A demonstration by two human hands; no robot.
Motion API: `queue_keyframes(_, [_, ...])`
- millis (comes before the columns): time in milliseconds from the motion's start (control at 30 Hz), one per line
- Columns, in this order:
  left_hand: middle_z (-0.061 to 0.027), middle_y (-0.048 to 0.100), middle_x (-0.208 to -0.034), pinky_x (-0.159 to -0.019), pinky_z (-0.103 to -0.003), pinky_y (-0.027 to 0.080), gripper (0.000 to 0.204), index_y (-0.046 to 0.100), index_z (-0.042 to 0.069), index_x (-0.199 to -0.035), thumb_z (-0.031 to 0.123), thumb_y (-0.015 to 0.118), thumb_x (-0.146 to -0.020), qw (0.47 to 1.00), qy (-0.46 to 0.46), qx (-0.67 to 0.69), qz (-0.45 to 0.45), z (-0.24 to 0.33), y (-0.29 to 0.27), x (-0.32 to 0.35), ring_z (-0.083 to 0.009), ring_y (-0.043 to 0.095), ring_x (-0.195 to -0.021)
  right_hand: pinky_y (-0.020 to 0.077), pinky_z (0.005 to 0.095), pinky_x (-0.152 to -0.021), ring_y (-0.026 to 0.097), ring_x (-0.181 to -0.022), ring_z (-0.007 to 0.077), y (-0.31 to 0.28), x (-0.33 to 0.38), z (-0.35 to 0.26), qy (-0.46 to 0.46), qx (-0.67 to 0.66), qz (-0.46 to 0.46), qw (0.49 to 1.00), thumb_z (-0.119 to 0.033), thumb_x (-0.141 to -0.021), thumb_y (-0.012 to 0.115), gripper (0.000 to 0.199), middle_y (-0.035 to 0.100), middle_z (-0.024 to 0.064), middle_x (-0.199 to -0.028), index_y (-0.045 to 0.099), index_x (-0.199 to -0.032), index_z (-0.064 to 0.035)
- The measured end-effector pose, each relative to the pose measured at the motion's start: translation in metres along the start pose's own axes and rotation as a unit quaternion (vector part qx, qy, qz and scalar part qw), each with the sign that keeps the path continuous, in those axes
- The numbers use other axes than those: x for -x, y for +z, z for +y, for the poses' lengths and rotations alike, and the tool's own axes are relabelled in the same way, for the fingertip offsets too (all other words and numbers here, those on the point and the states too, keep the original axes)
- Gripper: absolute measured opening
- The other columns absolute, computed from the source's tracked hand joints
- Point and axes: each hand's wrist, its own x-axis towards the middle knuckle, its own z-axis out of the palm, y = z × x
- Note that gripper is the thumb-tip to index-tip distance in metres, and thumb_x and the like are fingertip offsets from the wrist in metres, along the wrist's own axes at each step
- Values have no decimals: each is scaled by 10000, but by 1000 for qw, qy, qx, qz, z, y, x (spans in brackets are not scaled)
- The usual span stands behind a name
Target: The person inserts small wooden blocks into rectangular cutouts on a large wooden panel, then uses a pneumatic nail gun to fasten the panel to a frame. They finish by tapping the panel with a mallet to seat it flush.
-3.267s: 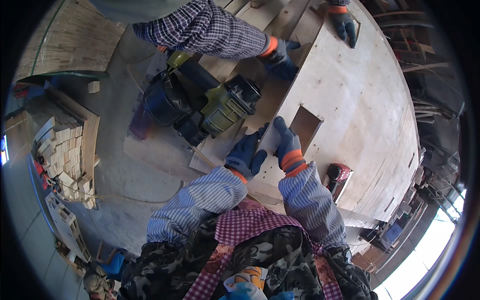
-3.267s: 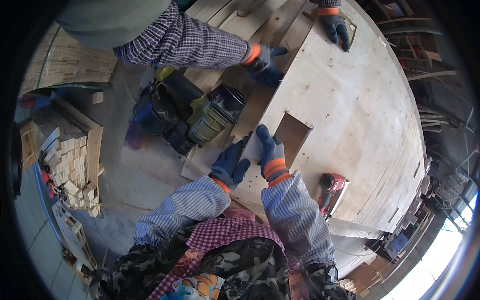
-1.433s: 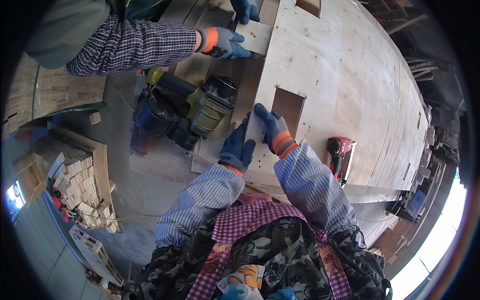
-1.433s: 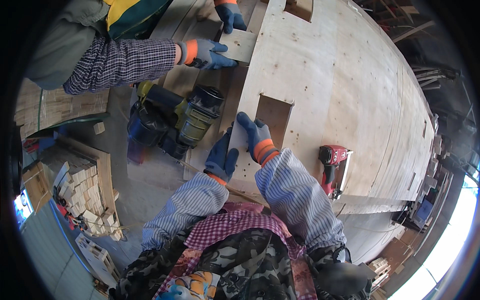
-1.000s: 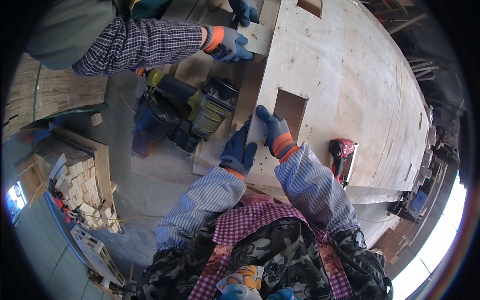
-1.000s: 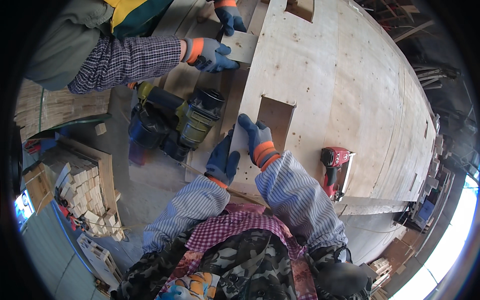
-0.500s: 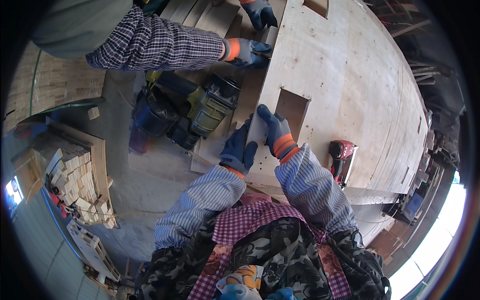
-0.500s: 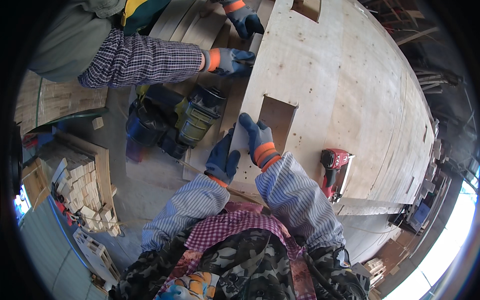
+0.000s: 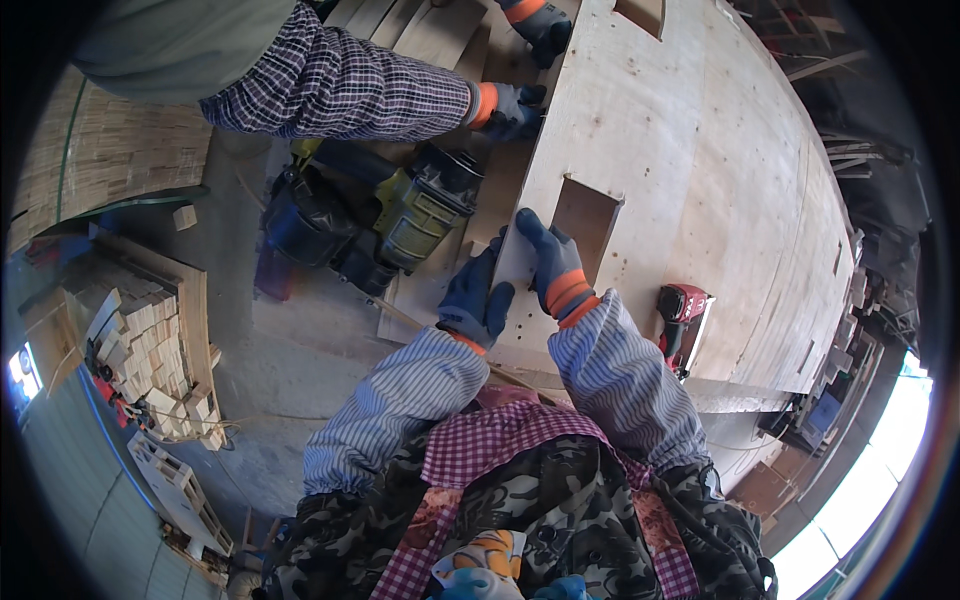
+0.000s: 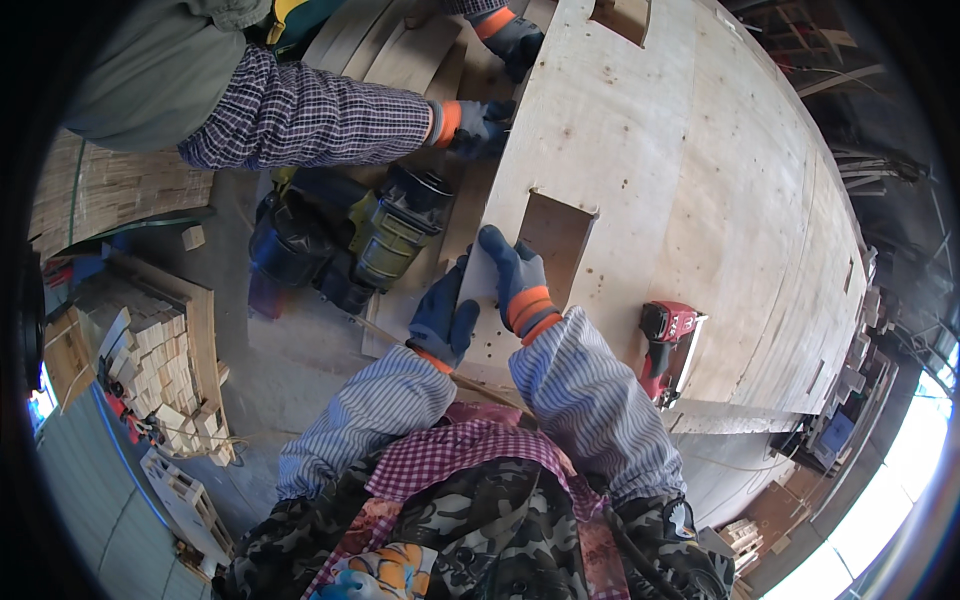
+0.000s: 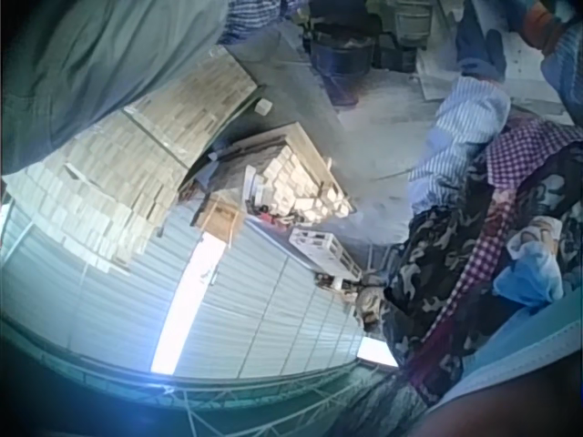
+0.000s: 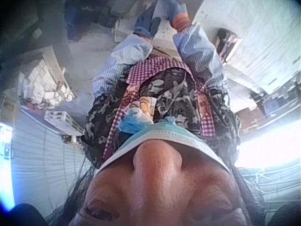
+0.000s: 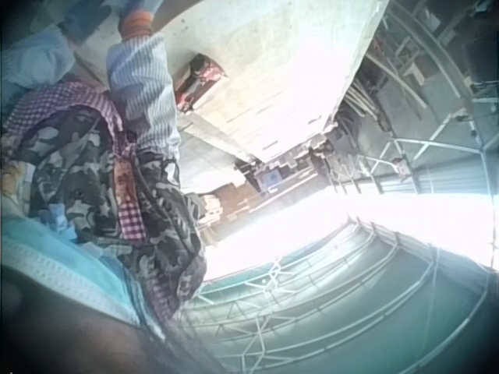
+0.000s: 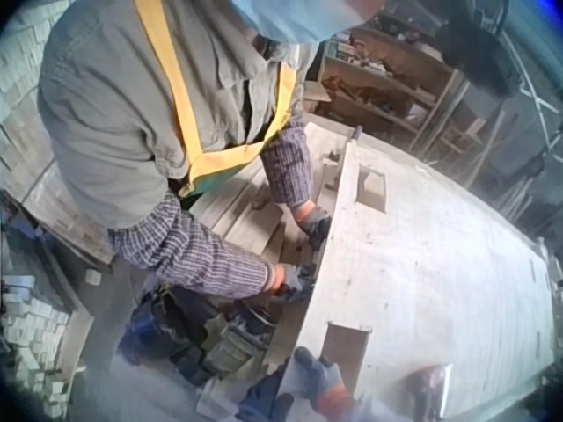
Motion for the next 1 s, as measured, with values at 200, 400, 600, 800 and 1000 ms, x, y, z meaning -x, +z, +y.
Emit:
queue_keyframes(200, [-209, 522, -1191, -922, -437, 398, 541, 371, 79, -1358, 291, 494, -876, 1000, 2, 3, 8, -4, 3, 0, -383, 508, -1071, 498, 348, -713, 610, -789, 222, -3, -3, 3, -1, 13, 3, 1000, -392, -745, 708, 498, 641, 97, -904, 607, -1037, -2])
queue_keyframes(400, [-214, 521, -1192, -923, -443, 397, 542, 372, 80, -1357, 298, 496, -876, 1000, -2, -7, 7, -5, 3, 1, -389, 507, -1070, 492, 346, -713, 606, -789, 226, -4, -6, 6, -9, 25, -1, 1000, -422, -734, 709, 533, 638, 98, -909, 605, -1050, -5])
queue_keyframes(600, [-213, 513, -1201, -929, -444, 392, 546, 367, 79, -1361, 293, 496, -876, 1000, -3, 0, 8, -6, 3, 2, -387, 503, -1074, 488, 361, -718, 604, -798, 234, -4, -7, 7, -1, 34, 0, 999, -448, -726, 709, 567, 637, 98, -914, 598, -1065, -8])
queue_keyframes(800, [-211, 512, -1198, -932, -444, 388, 548, 362, 85, -1365, 298, 493, -877, 1000, -17, -10, -1, -4, 3, 1, -390, 498, -1077, 498, 319, -649, 627, -774, 208, -3, -5, 5, -7, 32, -7, 999, -402, -812, 643, 445, 646, 82, -896, 599, -1035, -19])
queue_keyframes(1000, [-215, 491, -1224, -940, -465, 380, 564, 345, 110, -1373, 279, 519, -865, 1000, -7, 7, 1, -5, 4, 1, -403, 483, -1095, 519, 351, -711, 630, -802, 232, -3, -6, 7, -22, -13, -44, 999, -382, -763, 703, 499, 647, 112, -914, 591, -1051, 9])
